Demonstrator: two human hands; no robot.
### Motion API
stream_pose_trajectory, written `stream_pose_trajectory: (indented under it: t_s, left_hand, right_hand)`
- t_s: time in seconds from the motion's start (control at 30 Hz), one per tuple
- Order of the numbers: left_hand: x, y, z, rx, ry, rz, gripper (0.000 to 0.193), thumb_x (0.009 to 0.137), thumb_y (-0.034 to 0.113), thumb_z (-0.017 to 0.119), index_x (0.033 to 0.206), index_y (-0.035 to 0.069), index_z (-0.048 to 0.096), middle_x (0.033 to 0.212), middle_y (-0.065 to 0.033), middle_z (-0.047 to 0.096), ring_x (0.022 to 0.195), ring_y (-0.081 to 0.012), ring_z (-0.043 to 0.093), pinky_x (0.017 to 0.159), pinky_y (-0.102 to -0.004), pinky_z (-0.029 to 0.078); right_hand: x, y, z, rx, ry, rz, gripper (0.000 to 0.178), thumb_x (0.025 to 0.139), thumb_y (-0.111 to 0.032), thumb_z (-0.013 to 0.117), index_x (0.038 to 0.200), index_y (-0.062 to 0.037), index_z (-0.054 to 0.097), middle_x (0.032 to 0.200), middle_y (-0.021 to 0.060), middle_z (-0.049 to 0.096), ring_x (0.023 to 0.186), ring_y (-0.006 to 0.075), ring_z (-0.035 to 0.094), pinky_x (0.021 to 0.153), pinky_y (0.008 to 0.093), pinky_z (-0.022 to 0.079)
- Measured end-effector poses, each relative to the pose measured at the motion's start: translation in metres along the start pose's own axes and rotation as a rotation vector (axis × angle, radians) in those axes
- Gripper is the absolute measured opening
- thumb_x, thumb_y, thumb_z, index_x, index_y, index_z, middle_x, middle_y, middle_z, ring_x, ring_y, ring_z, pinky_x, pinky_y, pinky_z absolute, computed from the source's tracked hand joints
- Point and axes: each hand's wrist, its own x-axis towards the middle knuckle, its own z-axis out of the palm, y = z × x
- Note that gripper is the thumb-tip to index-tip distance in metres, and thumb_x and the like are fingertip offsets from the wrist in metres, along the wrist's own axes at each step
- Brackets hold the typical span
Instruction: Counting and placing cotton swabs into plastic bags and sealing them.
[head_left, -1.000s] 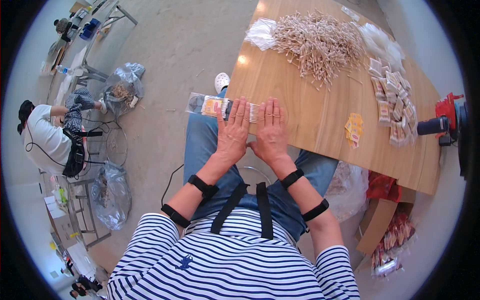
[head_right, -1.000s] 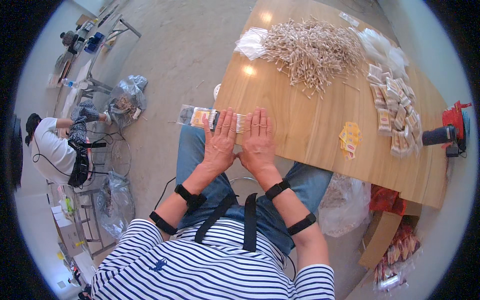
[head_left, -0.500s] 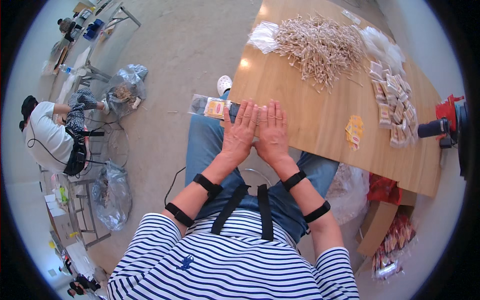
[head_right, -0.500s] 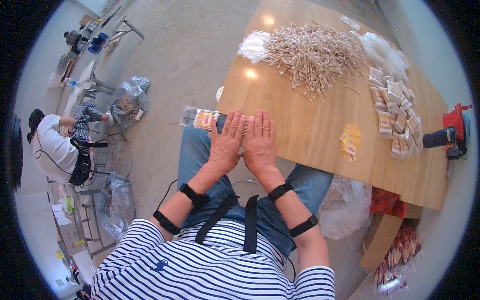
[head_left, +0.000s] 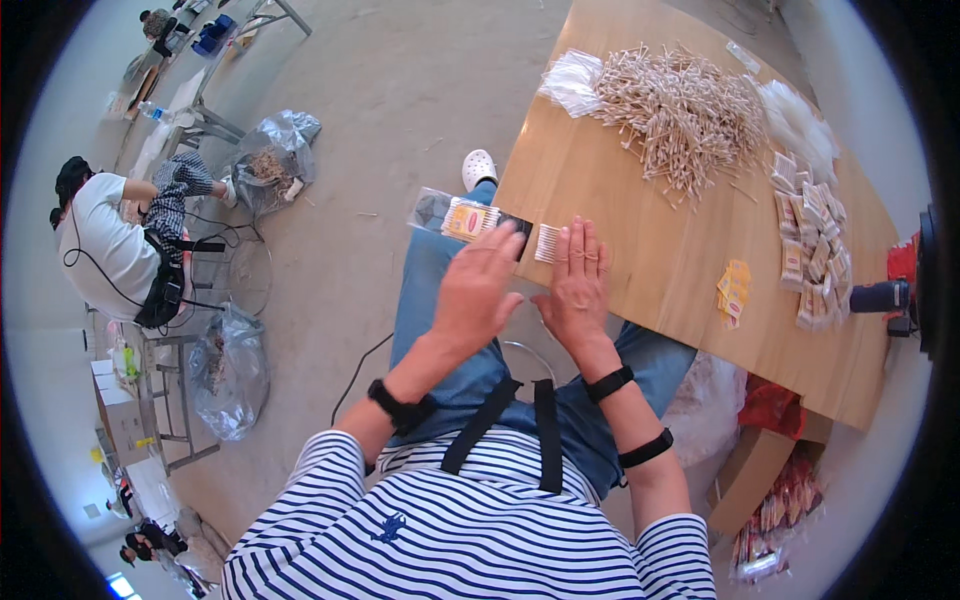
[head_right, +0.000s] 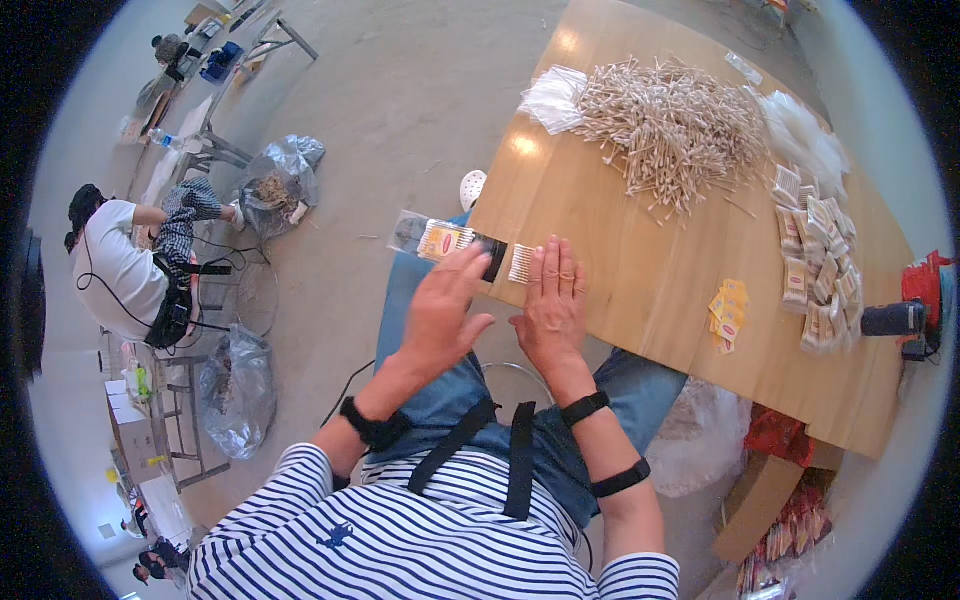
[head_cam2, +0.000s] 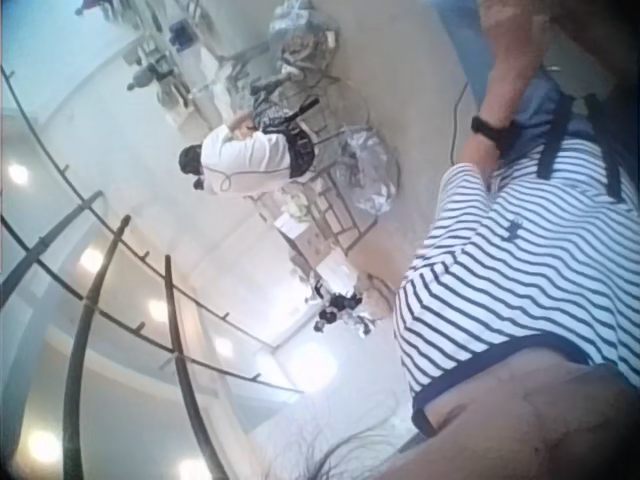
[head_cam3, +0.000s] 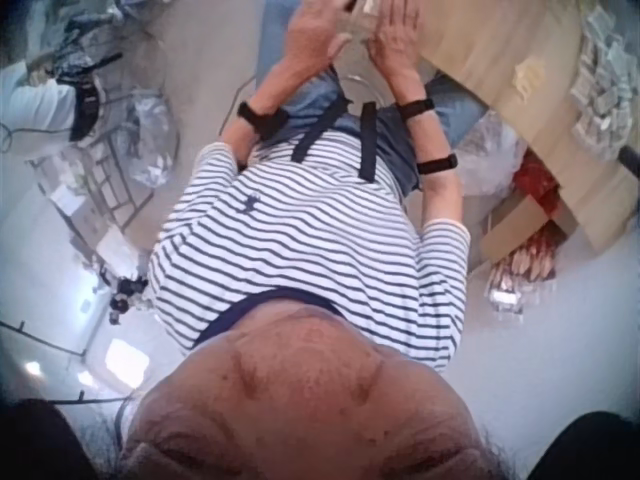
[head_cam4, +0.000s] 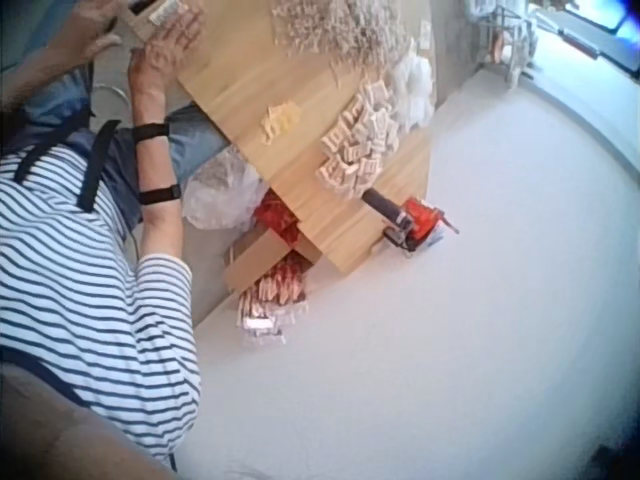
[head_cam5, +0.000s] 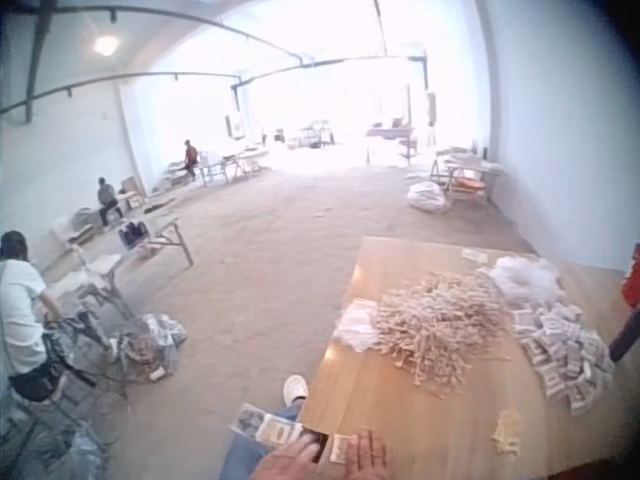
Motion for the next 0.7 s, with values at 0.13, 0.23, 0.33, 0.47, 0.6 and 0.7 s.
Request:
stream_pose_trajectory:
  t_s: [0.13,0.23,0.33,0.47,0.6,0.7]
  left_hand:
    - [-0.031,-0.034,0.004,-0.834,0.15,-0.745,0.054,0.082,0.014,0.079,0.127,0.0,0.055,0.115,-0.0126,0.064,0.102,-0.024,0.064,0.093,-0.0348,0.051]
    - [-0.018,-0.044,0.013,-1.268,0.285,-0.903,0.039,0.089,0.023,0.076,0.116,0.001,0.058,0.102,-0.006,0.063,0.084,-0.013,0.061,0.074,-0.0254,0.051]
    - [0.0,-0.059,0.028,-1.544,0.34,-0.957,0.037,0.09,0.03,0.075,0.111,0.004,0.06,0.094,-0.0029,0.063,0.075,-0.0096,0.058,0.065,-0.0219,0.048]
    - [0.021,-0.076,0.053,-1.709,0.439,-0.936,0.03,0.086,0.031,0.08,0.097,0.009,0.063,0.082,0.0022,0.063,0.057,-0.0047,0.048,0.052,-0.0204,0.039]
    - [0.034,-0.08,0.059,-1.812,0.472,-0.959,0.031,0.084,0.032,0.082,0.095,0.009,0.064,0.081,0.0016,0.064,0.057,-0.0055,0.05,0.05,-0.0215,0.039]
    - [0.043,-0.083,0.063,-1.869,0.522,-1.035,0.032,0.084,0.03,0.082,0.097,0.007,0.063,0.085,-0.0008,0.066,0.064,-0.009,0.059,0.054,-0.024,0.047]
  right_hand:
    - [0.0,-0.001,-0.001,0.02,0.009,-0.006,0.113,0.062,-0.026,0.089,0.152,0.0036,0.027,0.162,0.0222,0.02,0.152,0.0366,0.015,0.123,0.0476,0.015]
    - [0.0,-0.001,-0.003,0.019,0.008,-0.003,0.112,0.062,-0.025,0.088,0.151,0.004,0.027,0.161,0.0227,0.02,0.152,0.037,0.015,0.122,0.0477,0.016]
    - [0.001,0.0,-0.004,0.02,0.003,-0.008,0.112,0.062,-0.025,0.088,0.151,0.0042,0.027,0.162,0.0231,0.02,0.152,0.0371,0.015,0.122,0.0478,0.015]
    - [0.001,-0.003,-0.004,0.021,0.006,-0.006,0.111,0.063,-0.025,0.087,0.151,0.0043,0.027,0.162,0.0234,0.02,0.152,0.0371,0.015,0.123,0.0475,0.015]
    - [0.001,-0.003,-0.003,0.022,0.023,-0.003,0.11,0.063,-0.026,0.087,0.151,0.0041,0.028,0.161,0.0234,0.021,0.152,0.0369,0.016,0.123,0.047,0.015]
    - [0.001,-0.003,-0.004,0.011,0.022,-0.005,0.11,0.063,-0.026,0.086,0.151,0.0042,0.028,0.161,0.0234,0.021,0.152,0.0367,0.016,0.123,0.0467,0.014]
